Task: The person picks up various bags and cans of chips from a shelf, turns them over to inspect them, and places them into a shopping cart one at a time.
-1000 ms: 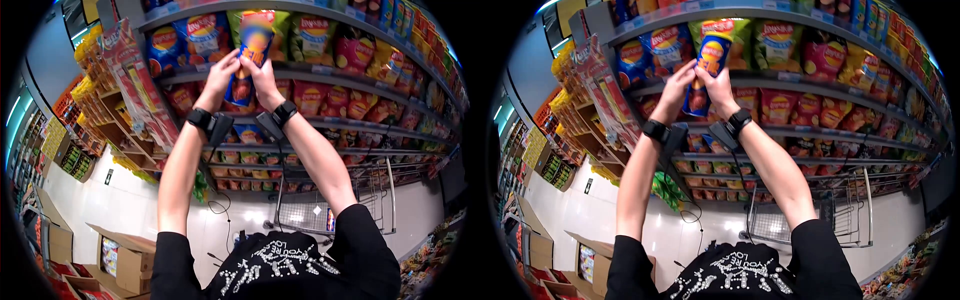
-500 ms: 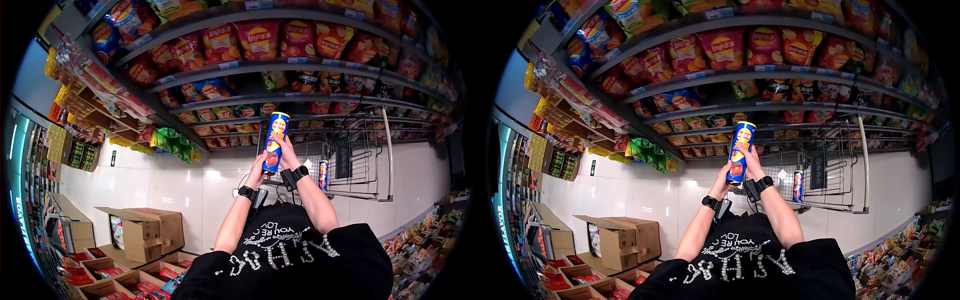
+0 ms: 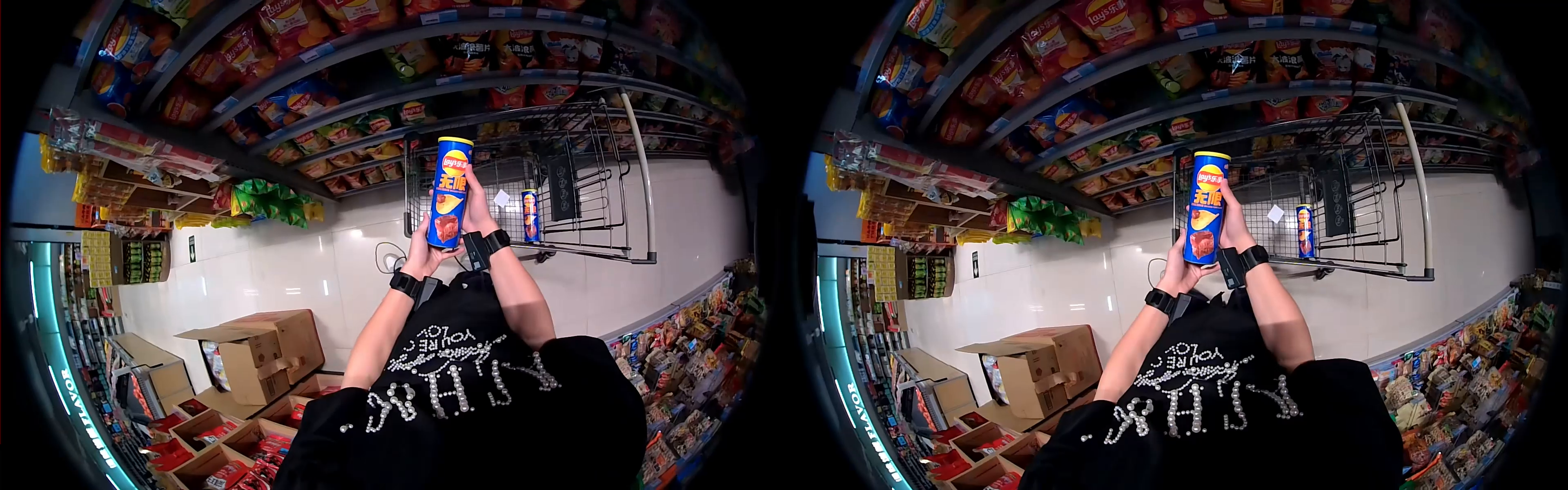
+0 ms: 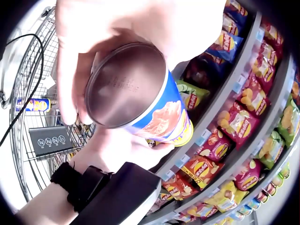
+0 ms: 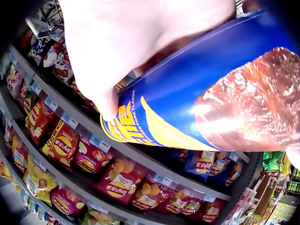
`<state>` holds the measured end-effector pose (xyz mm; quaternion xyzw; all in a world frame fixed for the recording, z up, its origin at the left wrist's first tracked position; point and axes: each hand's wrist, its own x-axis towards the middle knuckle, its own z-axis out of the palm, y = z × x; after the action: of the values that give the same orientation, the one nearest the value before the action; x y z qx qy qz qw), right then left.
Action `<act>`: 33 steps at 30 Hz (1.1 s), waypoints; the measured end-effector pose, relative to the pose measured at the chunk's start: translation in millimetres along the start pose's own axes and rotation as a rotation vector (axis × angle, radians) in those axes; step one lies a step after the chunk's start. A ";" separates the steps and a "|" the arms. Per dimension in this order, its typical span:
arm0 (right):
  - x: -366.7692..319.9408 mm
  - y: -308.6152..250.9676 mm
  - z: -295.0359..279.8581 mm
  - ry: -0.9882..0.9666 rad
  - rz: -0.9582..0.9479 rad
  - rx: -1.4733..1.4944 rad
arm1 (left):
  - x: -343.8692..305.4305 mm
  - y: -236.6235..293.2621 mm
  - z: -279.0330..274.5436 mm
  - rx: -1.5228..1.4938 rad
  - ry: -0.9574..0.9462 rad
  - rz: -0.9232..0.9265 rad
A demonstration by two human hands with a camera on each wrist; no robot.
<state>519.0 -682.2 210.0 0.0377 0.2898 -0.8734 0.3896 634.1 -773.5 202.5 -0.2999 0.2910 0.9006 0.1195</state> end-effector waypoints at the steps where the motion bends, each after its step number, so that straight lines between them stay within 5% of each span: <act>1: 0.9 -0.4 -0.8 -0.003 -0.004 0.018 | 2.2 -1.0 -1.2 -0.016 -0.003 0.015; 17: 13.1 3.6 -9.6 -0.029 -0.020 0.038 | 22.8 0.6 -21.5 -0.064 0.084 0.043; 33: 36.6 -4.3 14.0 -0.087 -0.135 0.020 | 45.7 57.6 -5.0 0.015 0.130 0.124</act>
<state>492.8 -711.5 213.0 -0.0158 0.2656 -0.9014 0.3415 577.9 -820.9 197.5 -0.3382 0.3229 0.8827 0.0465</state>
